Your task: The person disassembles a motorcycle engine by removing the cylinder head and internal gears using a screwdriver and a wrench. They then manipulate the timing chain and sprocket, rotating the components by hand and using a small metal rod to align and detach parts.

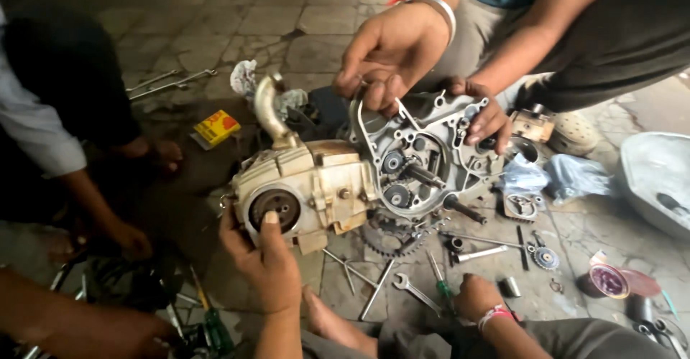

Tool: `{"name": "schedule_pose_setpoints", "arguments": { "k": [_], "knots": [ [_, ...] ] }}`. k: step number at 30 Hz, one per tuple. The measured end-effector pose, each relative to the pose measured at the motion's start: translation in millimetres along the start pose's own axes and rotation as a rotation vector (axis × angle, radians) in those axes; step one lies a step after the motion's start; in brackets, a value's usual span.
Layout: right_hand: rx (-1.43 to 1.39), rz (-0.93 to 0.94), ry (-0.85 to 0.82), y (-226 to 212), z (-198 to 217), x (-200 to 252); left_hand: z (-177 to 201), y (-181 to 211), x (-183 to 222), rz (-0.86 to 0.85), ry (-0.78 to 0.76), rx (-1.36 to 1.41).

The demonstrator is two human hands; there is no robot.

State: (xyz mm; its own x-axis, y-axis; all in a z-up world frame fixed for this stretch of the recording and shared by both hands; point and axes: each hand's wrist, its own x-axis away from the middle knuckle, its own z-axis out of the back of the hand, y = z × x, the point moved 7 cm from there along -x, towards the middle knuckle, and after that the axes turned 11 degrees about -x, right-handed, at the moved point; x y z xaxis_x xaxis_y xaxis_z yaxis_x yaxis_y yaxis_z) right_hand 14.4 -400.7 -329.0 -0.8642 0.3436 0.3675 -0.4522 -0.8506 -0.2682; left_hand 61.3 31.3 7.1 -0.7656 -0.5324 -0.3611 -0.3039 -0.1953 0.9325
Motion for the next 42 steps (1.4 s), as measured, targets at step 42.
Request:
{"name": "schedule_pose_setpoints", "arguments": {
  "k": [42],
  "knots": [
    [-1.106, 0.574, -0.017, -283, 235, 229, 0, 22, -1, -0.032, -0.057, 0.224]
  ]
}}
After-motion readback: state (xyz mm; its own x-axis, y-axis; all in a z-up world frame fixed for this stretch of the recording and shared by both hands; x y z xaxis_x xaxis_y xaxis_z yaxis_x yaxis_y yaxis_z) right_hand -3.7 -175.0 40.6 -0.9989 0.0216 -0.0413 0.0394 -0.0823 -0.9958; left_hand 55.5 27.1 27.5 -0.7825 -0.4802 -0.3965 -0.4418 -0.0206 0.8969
